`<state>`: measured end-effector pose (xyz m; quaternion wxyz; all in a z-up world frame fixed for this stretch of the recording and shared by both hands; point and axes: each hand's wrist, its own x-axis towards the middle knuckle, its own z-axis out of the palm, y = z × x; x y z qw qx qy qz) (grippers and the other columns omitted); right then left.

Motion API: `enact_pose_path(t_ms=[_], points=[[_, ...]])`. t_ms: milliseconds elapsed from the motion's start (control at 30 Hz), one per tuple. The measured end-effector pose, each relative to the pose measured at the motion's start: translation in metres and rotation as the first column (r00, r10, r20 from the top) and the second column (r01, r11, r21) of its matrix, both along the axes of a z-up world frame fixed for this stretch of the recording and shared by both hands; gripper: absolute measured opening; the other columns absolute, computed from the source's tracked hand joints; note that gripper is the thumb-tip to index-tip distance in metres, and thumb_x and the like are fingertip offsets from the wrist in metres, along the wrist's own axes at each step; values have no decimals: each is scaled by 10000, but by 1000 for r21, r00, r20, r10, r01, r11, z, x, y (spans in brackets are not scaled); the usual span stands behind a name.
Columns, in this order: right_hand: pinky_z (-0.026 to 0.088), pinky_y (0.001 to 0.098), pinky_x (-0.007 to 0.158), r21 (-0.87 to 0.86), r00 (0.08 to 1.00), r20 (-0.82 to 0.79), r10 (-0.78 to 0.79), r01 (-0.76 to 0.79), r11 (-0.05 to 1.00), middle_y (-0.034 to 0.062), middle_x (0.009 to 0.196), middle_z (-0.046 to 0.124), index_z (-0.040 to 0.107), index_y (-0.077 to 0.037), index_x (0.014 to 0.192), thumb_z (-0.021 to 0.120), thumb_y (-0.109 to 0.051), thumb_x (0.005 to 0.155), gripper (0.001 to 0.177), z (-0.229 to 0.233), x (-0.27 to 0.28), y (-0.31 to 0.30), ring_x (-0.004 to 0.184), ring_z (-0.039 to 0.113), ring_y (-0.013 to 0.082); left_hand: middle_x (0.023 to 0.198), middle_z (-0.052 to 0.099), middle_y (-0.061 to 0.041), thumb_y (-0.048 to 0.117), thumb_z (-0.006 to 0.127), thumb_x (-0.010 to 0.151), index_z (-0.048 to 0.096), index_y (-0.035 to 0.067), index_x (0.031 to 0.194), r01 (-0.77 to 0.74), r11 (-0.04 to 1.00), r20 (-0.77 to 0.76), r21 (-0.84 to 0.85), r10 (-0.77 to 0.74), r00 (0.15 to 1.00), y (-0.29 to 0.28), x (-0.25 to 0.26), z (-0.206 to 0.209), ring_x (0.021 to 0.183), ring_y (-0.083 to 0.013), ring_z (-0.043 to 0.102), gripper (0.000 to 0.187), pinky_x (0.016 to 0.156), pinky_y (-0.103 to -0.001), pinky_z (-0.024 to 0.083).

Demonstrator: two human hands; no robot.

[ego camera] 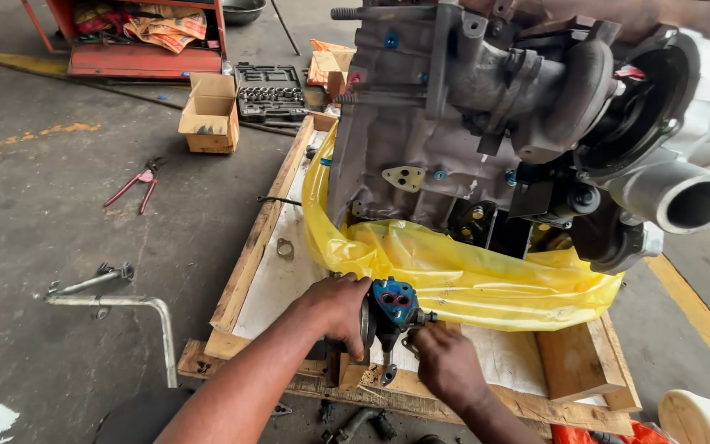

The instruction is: The person cleans a metal component by scraping it with a metal tool and wiping it with a cloth, then repeats the process on a second component.

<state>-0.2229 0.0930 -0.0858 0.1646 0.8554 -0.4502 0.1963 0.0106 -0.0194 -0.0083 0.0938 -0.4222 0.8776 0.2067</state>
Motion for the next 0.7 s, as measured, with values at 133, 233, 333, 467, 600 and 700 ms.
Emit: enact_pose_path(t_ms=[133,233,333,467,600,700], points=[[587,424,615,195,978,118,-174,149,969,116,748,683,637,-66,834,554,66,783,165,-11,-3,1,649,678,261,1537,449,-182,490,994,432,318,10,1543,8,1000,-32,-24,-9,999,1,1,-5,1424,-324,444,1387,1154,-396,418],[584,416,619,221,979,117,-164,136,966,105,725,675,645,-77,848,544,78,769,201,4,-1,3,635,668,259,1547,425,-187,493,998,439,285,18,1561,6,1000,-16,-13,-7,1000,-1,-1,-3,1425,-318,437,1411,1155,-395,410],[569,440,667,200,972,156,-177,144,969,110,731,690,655,-74,851,571,54,758,179,10,6,5,656,672,279,1550,422,-186,489,995,446,285,23,1564,-4,1000,-13,-6,4,1000,3,4,-3,1423,-320,439,1405,1152,-397,413],[552,451,719,210,986,74,-153,134,969,125,854,735,685,-62,949,579,39,798,211,-7,1,7,736,705,271,1541,439,-174,478,995,437,268,31,1577,-9,1000,-11,13,9,1000,5,4,1,1414,-310,457,1423,1159,-390,411],[563,431,757,243,921,322,-219,143,959,89,846,747,684,-79,904,637,-77,900,47,-4,12,7,730,701,261,1556,448,-163,487,983,443,306,32,1569,16,999,-65,-31,-18,998,-1,3,-5,1435,-311,447,1390,1171,-387,404],[560,441,741,346,863,320,-390,277,897,86,859,743,665,-69,878,668,-118,885,50,-12,11,6,771,694,284,1626,315,-179,496,1000,470,189,54,1611,-24,999,40,42,22,999,1,0,-5,1472,-314,375,1468,1184,-397,368]])
